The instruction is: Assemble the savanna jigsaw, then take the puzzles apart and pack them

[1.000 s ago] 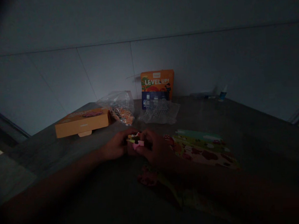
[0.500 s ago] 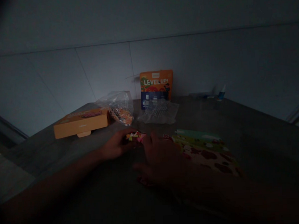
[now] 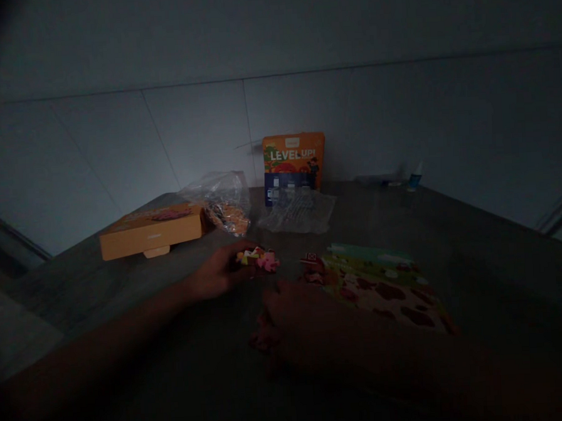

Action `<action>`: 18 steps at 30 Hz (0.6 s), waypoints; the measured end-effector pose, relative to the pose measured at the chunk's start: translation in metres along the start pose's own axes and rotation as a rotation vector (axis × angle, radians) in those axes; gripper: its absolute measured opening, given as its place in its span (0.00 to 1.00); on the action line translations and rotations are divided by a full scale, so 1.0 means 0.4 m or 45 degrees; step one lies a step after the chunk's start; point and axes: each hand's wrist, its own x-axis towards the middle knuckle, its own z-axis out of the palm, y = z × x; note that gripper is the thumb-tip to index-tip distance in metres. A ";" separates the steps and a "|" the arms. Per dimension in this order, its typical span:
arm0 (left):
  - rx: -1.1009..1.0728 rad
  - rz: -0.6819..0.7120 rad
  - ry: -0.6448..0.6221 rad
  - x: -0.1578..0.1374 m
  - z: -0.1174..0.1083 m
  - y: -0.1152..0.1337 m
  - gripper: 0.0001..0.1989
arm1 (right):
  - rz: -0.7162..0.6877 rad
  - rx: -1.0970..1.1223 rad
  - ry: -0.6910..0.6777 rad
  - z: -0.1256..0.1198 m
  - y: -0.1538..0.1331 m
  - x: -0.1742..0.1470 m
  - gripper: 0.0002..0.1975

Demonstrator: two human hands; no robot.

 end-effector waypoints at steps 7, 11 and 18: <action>0.022 -0.011 -0.003 -0.001 -0.001 -0.011 0.17 | -0.177 0.155 -0.139 -0.026 -0.027 0.011 0.18; -0.007 0.009 0.000 -0.002 -0.001 -0.006 0.17 | -0.184 -0.015 -0.068 -0.016 -0.027 0.008 0.21; 0.001 0.012 0.007 -0.003 -0.001 0.010 0.15 | 0.068 -0.282 0.072 -0.007 0.002 0.016 0.27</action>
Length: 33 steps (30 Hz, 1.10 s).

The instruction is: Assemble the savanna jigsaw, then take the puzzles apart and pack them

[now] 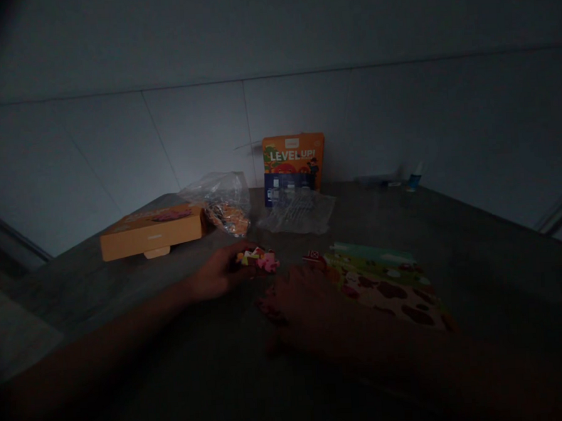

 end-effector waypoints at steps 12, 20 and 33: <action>0.017 -0.001 -0.016 0.002 0.000 -0.011 0.16 | 0.105 0.553 -0.064 0.006 0.012 0.017 0.26; 0.016 0.112 -0.066 -0.006 -0.011 0.007 0.16 | 0.049 0.490 0.518 0.060 0.070 0.084 0.11; 0.071 -0.096 0.224 0.012 -0.012 -0.028 0.15 | 0.132 0.475 0.629 0.066 0.057 0.081 0.16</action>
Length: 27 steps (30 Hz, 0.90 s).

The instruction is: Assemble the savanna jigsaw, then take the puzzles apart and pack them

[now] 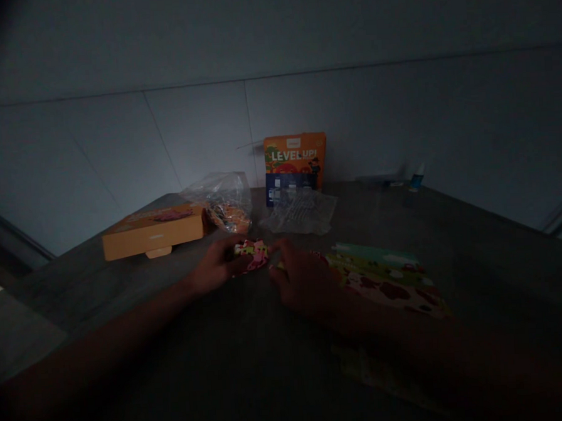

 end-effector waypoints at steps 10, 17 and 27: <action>0.009 0.405 -0.267 -0.038 0.017 0.043 0.26 | -0.110 0.045 0.099 0.030 0.016 0.008 0.25; 0.039 0.340 -0.296 -0.045 0.027 0.033 0.39 | -0.033 0.098 -0.048 0.019 0.009 0.008 0.39; 0.082 0.241 -0.267 -0.042 0.028 0.041 0.32 | -0.057 0.088 0.007 0.022 -0.005 0.000 0.38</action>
